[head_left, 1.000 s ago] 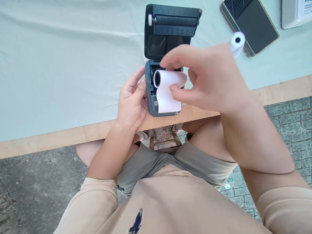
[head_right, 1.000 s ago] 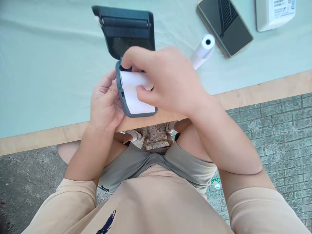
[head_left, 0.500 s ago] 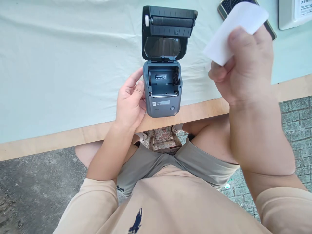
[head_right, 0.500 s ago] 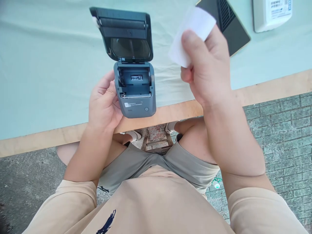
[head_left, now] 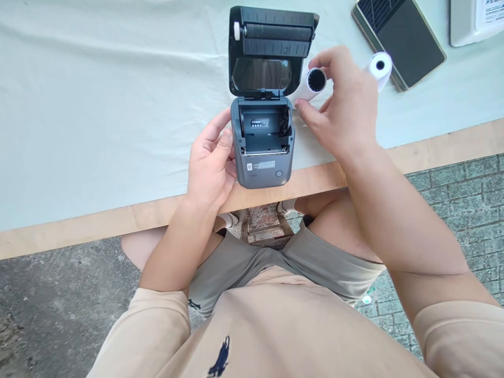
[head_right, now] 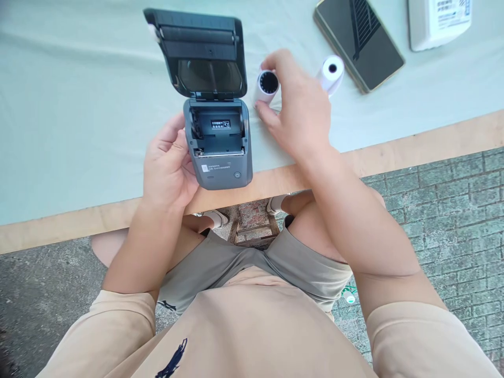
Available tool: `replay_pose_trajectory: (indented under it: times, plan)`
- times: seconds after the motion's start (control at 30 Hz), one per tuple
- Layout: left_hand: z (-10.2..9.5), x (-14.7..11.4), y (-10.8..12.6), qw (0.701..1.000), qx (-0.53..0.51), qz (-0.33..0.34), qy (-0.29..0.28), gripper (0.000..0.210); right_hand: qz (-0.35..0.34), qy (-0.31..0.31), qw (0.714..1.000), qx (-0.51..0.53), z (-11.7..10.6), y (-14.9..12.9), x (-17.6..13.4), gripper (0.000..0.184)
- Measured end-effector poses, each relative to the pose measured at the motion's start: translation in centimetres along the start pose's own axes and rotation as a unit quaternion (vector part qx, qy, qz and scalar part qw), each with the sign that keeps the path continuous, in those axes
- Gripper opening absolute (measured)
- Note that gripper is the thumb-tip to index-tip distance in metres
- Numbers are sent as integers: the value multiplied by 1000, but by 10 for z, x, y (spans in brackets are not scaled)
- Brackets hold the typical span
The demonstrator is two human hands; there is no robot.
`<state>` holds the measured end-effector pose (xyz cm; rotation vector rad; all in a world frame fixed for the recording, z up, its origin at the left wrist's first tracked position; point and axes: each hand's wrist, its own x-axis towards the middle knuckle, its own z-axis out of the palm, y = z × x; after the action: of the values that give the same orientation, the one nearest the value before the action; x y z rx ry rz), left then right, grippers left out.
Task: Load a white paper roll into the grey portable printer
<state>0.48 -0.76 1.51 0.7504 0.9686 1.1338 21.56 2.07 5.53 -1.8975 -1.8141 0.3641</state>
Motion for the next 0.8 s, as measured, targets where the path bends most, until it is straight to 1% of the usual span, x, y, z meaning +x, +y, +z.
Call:
replay_pose_trajectory:
  times: [0.07, 0.1, 0.17, 0.2, 0.27, 0.33, 0.37, 0.4, 0.43, 0.5, 0.53, 0.57, 0.63, 0.7, 0.8]
  plan:
    - [0, 0, 0, 1000, -1, 0, 3, 25, 20, -3, 1000, -4, 2, -2, 0, 50]
    - [0, 0, 0, 1000, -2, 2, 3, 25, 20, -3, 1000, 6, 1, -3, -1, 55]
    - [0, 0, 0, 1000, -4, 4, 1, 25, -2, 0, 999, 34, -5, -6, -5, 59]
    - [0, 0, 0, 1000, -3, 6, -1, 26, -19, 11, 999, 46, -10, -6, -7, 59]
    - [-1, 1, -1, 1000, 1, 11, -3, 26, -57, 61, 995, 61, -25, -4, -12, 49]
    - [-3, 2, -2, 1000, 7, 18, -10, 27, -96, 144, 983, 59, -39, 5, -15, 28]
    - [-4, 2, -2, 1000, 9, 22, -13, 27, -103, 160, 981, 41, -45, 11, -15, 24]
    - [-4, 3, -3, 1000, 10, 24, -15, 27, -98, 194, 976, 28, -48, 18, -14, 22]
    - [-5, 4, -3, 1000, 10, 25, -16, 27, -79, 206, 975, 11, -49, 25, -12, 25]
    - [-5, 4, -3, 1000, 7, 25, -11, 26, -18, 164, 986, -19, -46, 37, -7, 44]
    - [-5, 4, -3, 1000, 6, 23, -7, 25, 18, 132, 991, -33, -43, 40, -4, 52]
    - [-4, 4, -3, 1000, 3, 22, -4, 23, 50, 102, 993, -44, -39, 43, -2, 56]
    - [-3, 4, -2, 1000, -7, 19, 0, 21, 92, 75, 991, -58, -33, 43, 1, 52]
    - [-2, 3, -1, 1000, -22, 16, 2, 21, 101, 70, 990, -63, -30, 40, 2, 45]
    - [-1, 3, 1, 999, -31, 9, 4, 21, 108, 68, 990, -62, -30, 36, 3, 46]
